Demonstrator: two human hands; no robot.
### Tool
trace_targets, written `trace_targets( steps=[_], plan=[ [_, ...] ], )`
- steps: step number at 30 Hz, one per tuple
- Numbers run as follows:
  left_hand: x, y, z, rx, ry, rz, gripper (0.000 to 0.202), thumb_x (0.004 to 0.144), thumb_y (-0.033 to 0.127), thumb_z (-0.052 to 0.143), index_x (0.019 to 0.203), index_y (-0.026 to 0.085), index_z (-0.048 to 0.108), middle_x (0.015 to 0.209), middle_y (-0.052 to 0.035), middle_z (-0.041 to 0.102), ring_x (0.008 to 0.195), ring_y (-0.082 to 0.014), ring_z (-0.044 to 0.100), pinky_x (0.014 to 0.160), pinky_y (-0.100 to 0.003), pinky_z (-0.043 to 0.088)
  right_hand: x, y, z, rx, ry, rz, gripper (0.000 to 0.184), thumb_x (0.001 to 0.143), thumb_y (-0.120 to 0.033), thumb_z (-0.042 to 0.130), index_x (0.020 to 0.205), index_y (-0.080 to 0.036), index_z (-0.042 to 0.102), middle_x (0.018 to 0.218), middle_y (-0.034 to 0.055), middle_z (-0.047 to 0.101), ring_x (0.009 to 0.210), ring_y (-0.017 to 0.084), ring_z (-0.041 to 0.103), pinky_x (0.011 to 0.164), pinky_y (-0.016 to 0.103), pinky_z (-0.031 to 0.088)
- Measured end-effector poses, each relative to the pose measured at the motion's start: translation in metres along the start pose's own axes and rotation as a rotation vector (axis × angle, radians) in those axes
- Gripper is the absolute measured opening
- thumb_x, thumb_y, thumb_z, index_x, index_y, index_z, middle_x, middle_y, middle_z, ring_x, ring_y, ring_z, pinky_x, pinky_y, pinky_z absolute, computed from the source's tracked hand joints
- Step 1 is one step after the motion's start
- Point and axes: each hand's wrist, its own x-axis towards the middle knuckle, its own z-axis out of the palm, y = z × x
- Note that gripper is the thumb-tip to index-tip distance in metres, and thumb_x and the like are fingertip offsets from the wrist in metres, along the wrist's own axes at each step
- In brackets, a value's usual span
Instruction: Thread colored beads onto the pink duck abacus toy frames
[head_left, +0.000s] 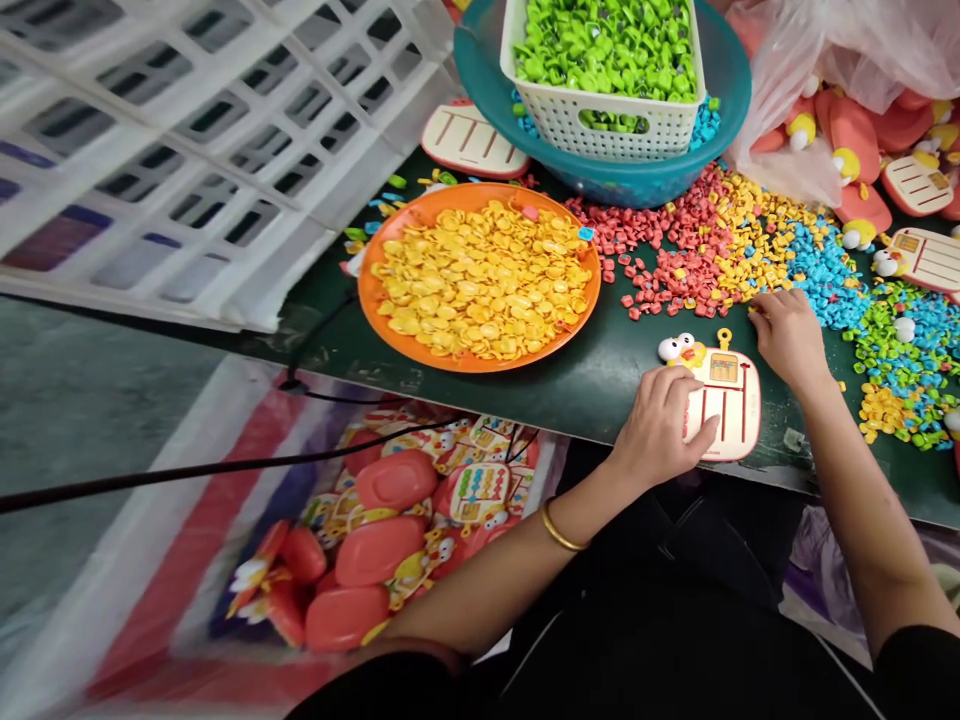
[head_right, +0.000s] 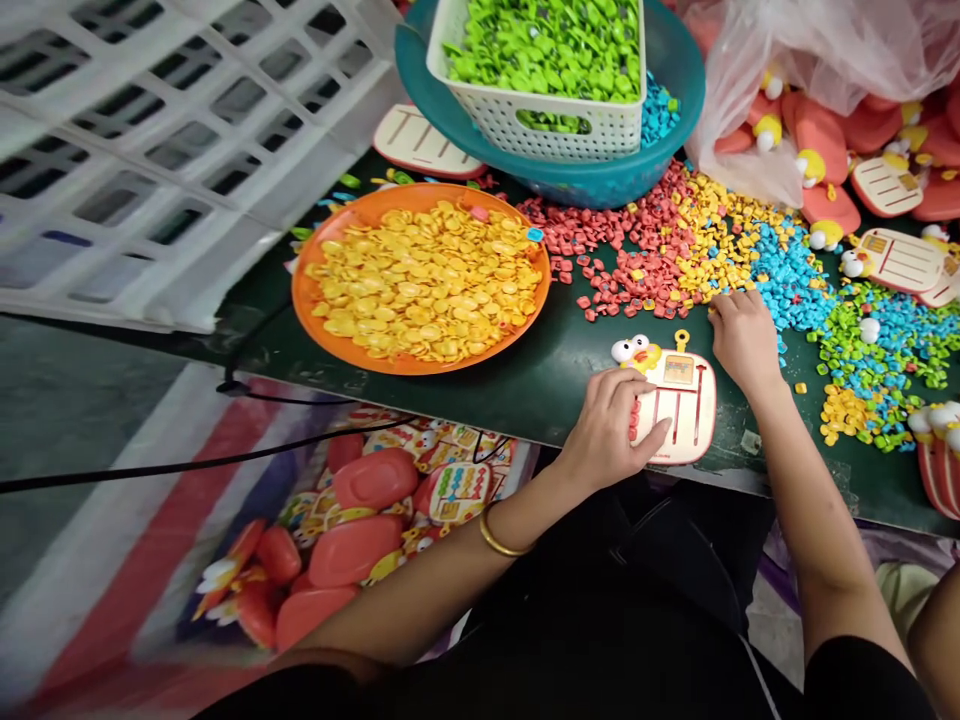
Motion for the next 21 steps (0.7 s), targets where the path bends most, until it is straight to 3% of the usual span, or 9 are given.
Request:
trace_targets(
  steps=[4,8,11,16,21],
  plan=[
    [0.0,0.0,-0.001,-0.009,-0.003,-0.029,0.043,0.087,0.041,0.065,0.117,0.014,0.051,0.116,-0.0152,0.056,0.112,-0.0298,0.052,0.099,-0.048,0.047,-0.049,-0.02,-0.016,0.219,0.063,0.026,0.026,0.098,-0.027,0.047,0.102,-0.021,0.071,0.095,0.009,0.067,0.092,0.024,0.058,0.085,0.041,0.048],
    [0.0,0.0,-0.001,0.009,-0.015,-0.045,0.045,0.086,0.043,0.065,0.117,0.015,0.051,0.118,-0.0154,0.056,0.113,-0.0304,0.051,0.099,-0.049,0.045,-0.079,-0.036,-0.003,0.357,0.148,0.155,0.025,0.096,-0.028,0.05,0.102,-0.021,0.074,0.098,0.0087,0.063,0.092,0.021,0.061,0.081,0.038,0.052],
    [0.0,0.002,-0.001,0.054,0.001,-0.075,0.047,0.084,0.045,0.065,0.117,0.015,0.052,0.118,-0.0161,0.056,0.112,-0.0314,0.05,0.099,-0.05,0.045,-0.083,-0.037,0.009,0.362,0.232,0.187,0.026,0.095,-0.026,0.05,0.104,-0.022,0.074,0.099,0.0083,0.062,0.092,0.021,0.061,0.082,0.038,0.053],
    [0.0,0.004,-0.004,0.02,-0.028,-0.025,0.033,0.089,0.04,0.062,0.113,0.018,0.056,0.111,-0.0114,0.062,0.111,-0.0284,0.053,0.1,-0.045,0.045,-0.083,-0.032,0.005,0.237,0.082,0.03,0.03,0.097,-0.027,0.05,0.118,-0.022,0.07,0.104,0.0113,0.061,0.099,0.025,0.056,0.087,0.042,0.052],
    [-0.001,0.004,-0.004,0.033,-0.008,-0.046,0.034,0.087,0.041,0.063,0.11,0.017,0.055,0.108,-0.0123,0.061,0.109,-0.0292,0.053,0.097,-0.046,0.046,-0.08,-0.036,0.002,0.239,0.08,0.027,0.029,0.097,-0.027,0.049,0.116,-0.023,0.071,0.104,0.0118,0.062,0.097,0.025,0.057,0.087,0.042,0.052]
  ],
)
